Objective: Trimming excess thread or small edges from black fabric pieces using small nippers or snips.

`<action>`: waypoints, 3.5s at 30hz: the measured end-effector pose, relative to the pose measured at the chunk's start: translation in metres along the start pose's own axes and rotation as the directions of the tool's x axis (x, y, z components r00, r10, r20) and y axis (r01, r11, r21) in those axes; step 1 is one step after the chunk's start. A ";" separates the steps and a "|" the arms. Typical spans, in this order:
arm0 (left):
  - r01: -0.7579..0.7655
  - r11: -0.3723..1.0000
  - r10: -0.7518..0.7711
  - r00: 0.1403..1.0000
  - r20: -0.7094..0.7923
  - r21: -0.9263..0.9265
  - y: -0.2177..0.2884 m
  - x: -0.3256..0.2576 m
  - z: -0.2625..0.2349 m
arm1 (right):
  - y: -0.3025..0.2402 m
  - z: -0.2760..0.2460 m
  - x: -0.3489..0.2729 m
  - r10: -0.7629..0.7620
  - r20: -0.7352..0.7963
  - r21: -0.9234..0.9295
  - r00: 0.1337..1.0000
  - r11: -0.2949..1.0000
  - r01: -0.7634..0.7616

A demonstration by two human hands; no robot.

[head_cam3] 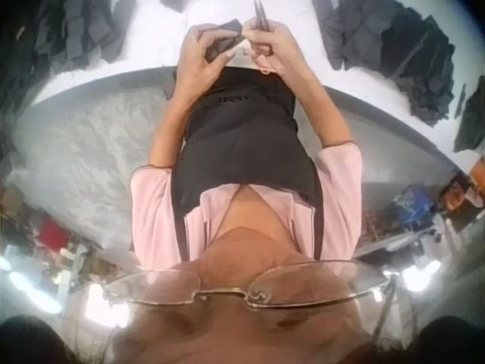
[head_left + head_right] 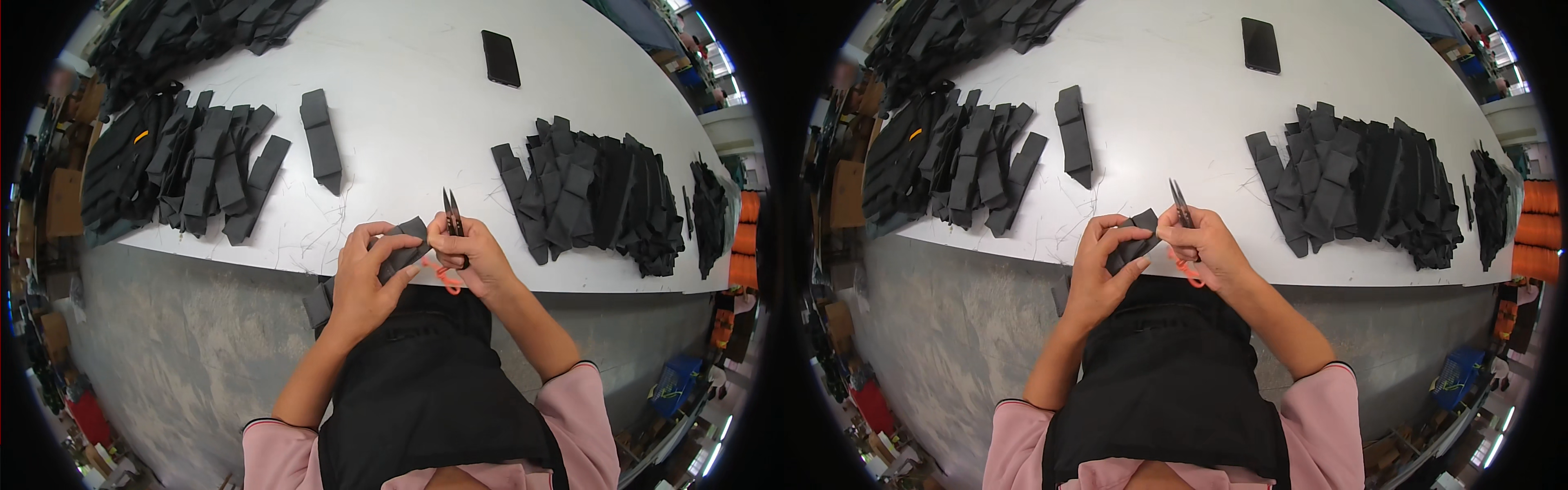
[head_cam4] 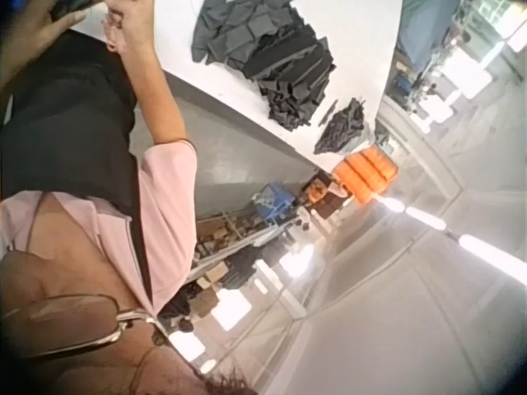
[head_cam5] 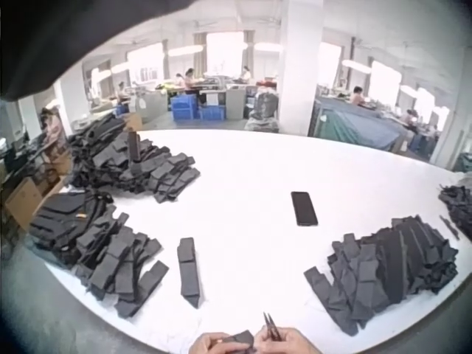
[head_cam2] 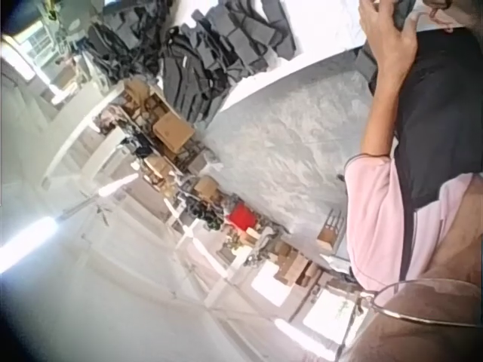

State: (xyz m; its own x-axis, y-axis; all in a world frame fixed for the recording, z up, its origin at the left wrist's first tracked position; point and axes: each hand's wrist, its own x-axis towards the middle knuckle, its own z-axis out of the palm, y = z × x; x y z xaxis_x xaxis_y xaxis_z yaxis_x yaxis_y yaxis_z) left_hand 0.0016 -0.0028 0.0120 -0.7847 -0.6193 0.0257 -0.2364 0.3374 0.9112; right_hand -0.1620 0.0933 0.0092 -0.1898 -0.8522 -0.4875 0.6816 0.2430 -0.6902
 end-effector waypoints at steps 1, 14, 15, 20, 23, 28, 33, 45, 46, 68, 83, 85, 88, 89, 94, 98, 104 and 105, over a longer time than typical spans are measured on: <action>-0.024 0.998 0.025 0.999 -0.028 0.055 0.002 0.001 0.001 | 0.003 0.001 -0.001 -0.002 -0.003 0.001 1.000 1.000 0.003; -0.038 0.950 0.118 0.963 -0.244 0.311 0.003 0.000 0.005 | 0.020 0.013 -0.032 -0.790 0.060 -0.934 0.611 0.171 0.314; -0.040 0.950 0.120 0.963 -0.243 0.311 0.005 0.000 0.006 | 0.022 0.014 -0.031 -0.803 0.108 -0.943 0.586 0.103 0.315; -0.086 0.919 0.189 0.952 -0.240 0.385 0.009 -0.001 0.009 | 0.025 0.015 -0.020 -0.824 0.188 -0.960 0.535 -0.039 0.278; -0.100 0.915 0.212 0.944 -0.255 0.391 0.009 -0.002 0.010 | 0.028 0.012 -0.018 -0.823 0.210 -0.960 0.527 -0.072 0.270; -0.099 0.912 0.220 0.938 -0.269 0.399 0.006 -0.004 0.011 | 0.033 0.013 -0.018 -0.852 0.027 -0.897 0.524 0.211 0.390; -0.160 0.932 0.231 0.954 -0.192 0.324 0.010 -0.004 0.016 | 0.020 0.014 0.002 -0.203 -0.166 -0.070 0.965 0.979 0.193; 0.558 0.426 -0.386 0.824 0.415 -0.712 -0.005 -0.010 0.010 | 0.013 0.023 0.022 -0.603 -0.222 -0.528 0.766 0.735 0.425; 0.521 0.446 -0.383 0.846 0.371 -0.728 0.000 -0.010 0.009 | 0.018 0.017 0.015 -0.735 -0.112 -0.687 0.669 0.544 0.483; 0.541 0.484 -0.467 0.825 0.320 -0.688 0.010 -0.005 0.005 | 0.026 0.025 -0.013 -0.781 0.313 -0.889 0.541 -0.039 0.457; 0.414 0.863 -0.399 0.910 0.110 -0.290 -0.002 -0.010 0.011 | 0.026 0.025 -0.012 -0.750 0.189 -0.877 0.634 0.161 0.452; 0.423 0.873 -0.407 0.906 0.114 -0.245 -0.001 -0.008 0.009 | 0.030 0.016 -0.012 -0.753 0.097 -0.841 0.651 0.287 0.458; 0.432 0.847 -0.410 0.902 0.139 -0.310 -0.006 -0.009 0.012 | 0.037 0.008 -0.016 -0.616 0.005 -0.750 0.787 0.518 0.411; 0.435 0.845 -0.410 0.900 0.144 -0.310 -0.006 -0.009 0.012 | 0.038 0.010 -0.014 -0.616 0.000 -0.751 0.788 0.520 0.406; 0.556 0.517 -0.408 0.829 0.383 -0.651 0.001 -0.006 0.005 | 0.033 0.020 0.000 -0.374 -0.149 -0.445 0.915 0.852 0.276; 0.571 0.406 -0.391 0.814 0.430 -0.713 0.000 -0.010 0.002 | 0.045 0.017 0.002 -0.452 -0.180 -0.466 0.874 0.822 0.329; 0.562 0.507 -0.471 0.816 0.337 -0.654 0.002 -0.010 0.007 | 0.052 0.036 -0.007 -0.630 -0.096 -0.666 0.771 0.616 0.420; 0.559 0.540 -0.478 0.819 0.317 -0.629 0.000 -0.009 0.008 | 0.052 0.038 -0.009 -0.631 -0.078 -0.664 0.772 0.610 0.432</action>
State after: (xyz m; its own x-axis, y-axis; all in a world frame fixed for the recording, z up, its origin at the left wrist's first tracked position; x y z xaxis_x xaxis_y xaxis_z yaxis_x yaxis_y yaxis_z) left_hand 0.0043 0.0089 0.0087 -0.7116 -0.4438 -0.5447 -0.2058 -0.6096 0.7655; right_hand -0.0980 0.0954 -0.0016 -0.6317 -0.7750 0.0174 -0.1355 0.0882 -0.9868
